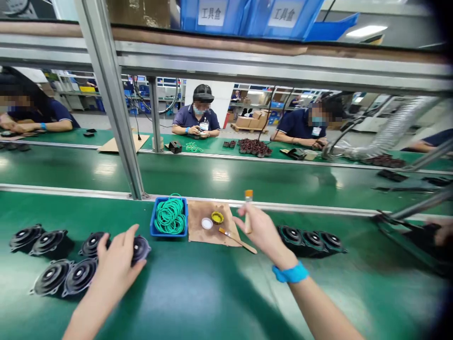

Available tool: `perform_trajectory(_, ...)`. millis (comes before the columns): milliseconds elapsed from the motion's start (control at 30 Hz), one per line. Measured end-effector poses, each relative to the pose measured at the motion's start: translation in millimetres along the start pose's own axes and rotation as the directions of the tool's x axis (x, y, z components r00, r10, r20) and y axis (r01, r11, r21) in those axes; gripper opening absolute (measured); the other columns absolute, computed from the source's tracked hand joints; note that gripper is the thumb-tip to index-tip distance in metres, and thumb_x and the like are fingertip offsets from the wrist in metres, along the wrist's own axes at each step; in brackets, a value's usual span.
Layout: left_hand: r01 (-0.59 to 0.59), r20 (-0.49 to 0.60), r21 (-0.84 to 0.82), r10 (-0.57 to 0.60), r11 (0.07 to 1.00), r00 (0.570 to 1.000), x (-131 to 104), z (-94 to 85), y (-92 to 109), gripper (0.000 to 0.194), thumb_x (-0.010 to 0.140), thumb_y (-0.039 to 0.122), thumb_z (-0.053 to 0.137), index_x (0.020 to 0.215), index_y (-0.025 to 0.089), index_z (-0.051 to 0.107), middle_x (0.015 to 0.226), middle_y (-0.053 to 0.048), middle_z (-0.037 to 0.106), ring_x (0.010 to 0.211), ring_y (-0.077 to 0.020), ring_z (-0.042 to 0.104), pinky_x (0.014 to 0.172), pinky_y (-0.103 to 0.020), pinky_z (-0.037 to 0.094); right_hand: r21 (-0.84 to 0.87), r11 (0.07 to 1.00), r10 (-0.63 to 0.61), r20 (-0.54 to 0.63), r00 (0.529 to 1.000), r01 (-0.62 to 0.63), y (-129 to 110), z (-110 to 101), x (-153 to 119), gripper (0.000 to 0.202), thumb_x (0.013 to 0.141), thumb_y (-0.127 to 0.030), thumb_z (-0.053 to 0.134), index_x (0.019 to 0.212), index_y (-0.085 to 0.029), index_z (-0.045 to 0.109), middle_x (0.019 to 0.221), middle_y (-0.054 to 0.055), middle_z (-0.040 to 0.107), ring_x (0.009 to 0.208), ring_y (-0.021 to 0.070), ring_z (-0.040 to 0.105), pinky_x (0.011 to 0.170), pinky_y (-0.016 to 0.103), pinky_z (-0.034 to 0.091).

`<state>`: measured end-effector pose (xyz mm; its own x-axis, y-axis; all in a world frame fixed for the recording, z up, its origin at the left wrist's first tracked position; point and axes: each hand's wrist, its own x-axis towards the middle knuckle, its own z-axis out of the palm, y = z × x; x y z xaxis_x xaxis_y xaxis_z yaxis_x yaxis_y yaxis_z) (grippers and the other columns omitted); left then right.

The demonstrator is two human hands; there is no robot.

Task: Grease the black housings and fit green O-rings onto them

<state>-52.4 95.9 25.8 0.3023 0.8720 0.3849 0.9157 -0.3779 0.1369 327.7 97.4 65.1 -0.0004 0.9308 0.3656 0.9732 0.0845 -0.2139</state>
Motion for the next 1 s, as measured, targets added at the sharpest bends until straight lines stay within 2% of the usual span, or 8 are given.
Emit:
perform_trajectory(133, 0.008, 0.112, -0.343, 0.032, 0.939, 0.993, -32.1, 6.2, 33.7, 0.069, 0.072, 0.017, 0.066, 0.137, 0.021, 0.043, 0.117, -0.013, 0.069, 0.108, -0.0298, 0.067, 0.094, -0.048, 0.051, 0.224, 0.927, -0.312, 0.011, 0.950, 0.301, -75.8, 34.3, 37.9, 0.018, 0.090, -0.016, 0.062, 0.082, -0.022, 0.047, 0.083, 0.000, 0.065, 0.075, 0.0156, 0.061, 0.068, 0.024, 0.045)
perform_trajectory(233, 0.115, 0.203, -0.529, -0.006, 0.841, 0.979, -48.2, 11.0, 52.8, 0.079, 0.069, 0.011, 0.067, 0.141, 0.026, 0.039, 0.124, -0.010, 0.066, 0.115, -0.0267, 0.064, 0.097, -0.042, 0.053, 0.286, 0.863, -0.431, -0.014, 0.902, 0.417, -121.9, 57.6, 60.0, 0.020, 0.087, -0.009, 0.062, 0.080, -0.021, 0.048, 0.082, 0.001, 0.063, 0.076, 0.0166, 0.059, 0.069, 0.025, 0.043)
perform_trajectory(333, 0.172, 0.215, -0.611, -0.047, 0.773, 0.976, -55.7, 14.4, 60.7, 0.080, 0.067, 0.010, 0.070, 0.140, 0.026, 0.042, 0.131, -0.011, 0.062, 0.121, -0.0279, 0.060, 0.104, -0.044, 0.050, 0.292, 0.834, -0.481, -0.031, 0.876, 0.468, -148.1, 74.4, 71.8, 0.023, 0.083, -0.004, 0.064, 0.077, -0.021, 0.048, 0.080, 0.004, 0.063, 0.077, 0.0203, 0.057, 0.070, 0.029, 0.041)
perform_trajectory(533, 0.237, 0.199, -0.682, -0.136, 0.692, 0.971, -61.5, 16.9, 59.2, 0.077, 0.065, 0.013, 0.078, 0.135, 0.026, 0.048, 0.124, -0.009, 0.065, 0.113, -0.0264, 0.065, 0.099, -0.042, 0.054, 0.342, 0.825, -0.455, -0.072, 0.888, 0.450, -151.9, 83.8, 75.8, 0.025, 0.083, -0.001, 0.056, 0.073, -0.021, 0.046, 0.073, 0.004, 0.060, 0.071, 0.0210, 0.054, 0.069, 0.031, 0.038)
perform_trajectory(700, 0.281, 0.166, -0.729, -0.236, 0.624, 0.957, -63.6, 19.1, 61.9, 0.079, 0.058, 0.007, 0.080, 0.129, 0.024, 0.051, 0.114, -0.006, 0.072, 0.099, -0.0241, 0.071, 0.091, -0.039, 0.059, 0.473, 0.805, -0.340, -0.127, 0.932, 0.359, -139.6, 50.8, 57.4, 0.021, 0.090, -0.013, 0.052, 0.077, -0.023, 0.038, 0.077, 0.002, 0.062, 0.069, 0.0168, 0.058, 0.065, 0.026, 0.042)
perform_trajectory(767, 0.261, 0.145, -0.743, -0.233, 0.616, 0.962, -64.7, 20.0, 62.4, 0.080, 0.058, 0.006, 0.081, 0.129, 0.025, 0.050, 0.114, -0.006, 0.073, 0.099, -0.0233, 0.072, 0.089, -0.038, 0.060, 0.609, 0.733, -0.333, -0.065, 0.941, 0.302, -137.1, 35.3, 39.1, 0.024, 0.092, -0.019, 0.054, 0.078, -0.024, 0.035, 0.078, 0.001, 0.064, 0.067, 0.0147, 0.060, 0.063, 0.024, 0.044)
perform_trajectory(867, 0.192, 0.082, -0.758, -0.201, 0.624, 0.976, -66.8, 21.4, 61.5, 0.083, 0.058, 0.005, 0.084, 0.130, 0.028, 0.048, 0.116, -0.004, 0.071, 0.098, -0.0212, 0.072, 0.088, -0.034, 0.060, 0.803, 0.585, -0.384, 0.148, 0.911, 0.116, -136.7, 25.9, 6.3, 0.029, 0.088, -0.022, 0.061, 0.075, -0.024, 0.036, 0.076, -0.001, 0.067, 0.064, 0.0139, 0.061, 0.062, 0.023, 0.044)
perform_trajectory(1000, 0.096, -0.003, -0.743, -0.148, 0.662, 0.989, -68.7, 22.1, 59.1, 0.080, 0.062, 0.008, 0.086, 0.130, 0.030, 0.048, 0.119, -0.003, 0.068, 0.100, -0.0193, 0.071, 0.089, -0.032, 0.060, 0.811, 0.585, -0.385, 0.301, 0.872, -0.022, -136.7, 36.2, -24.6, 0.025, 0.089, -0.022, 0.059, 0.075, -0.023, 0.039, 0.080, 0.001, 0.068, 0.068, 0.0153, 0.062, 0.063, 0.025, 0.045)
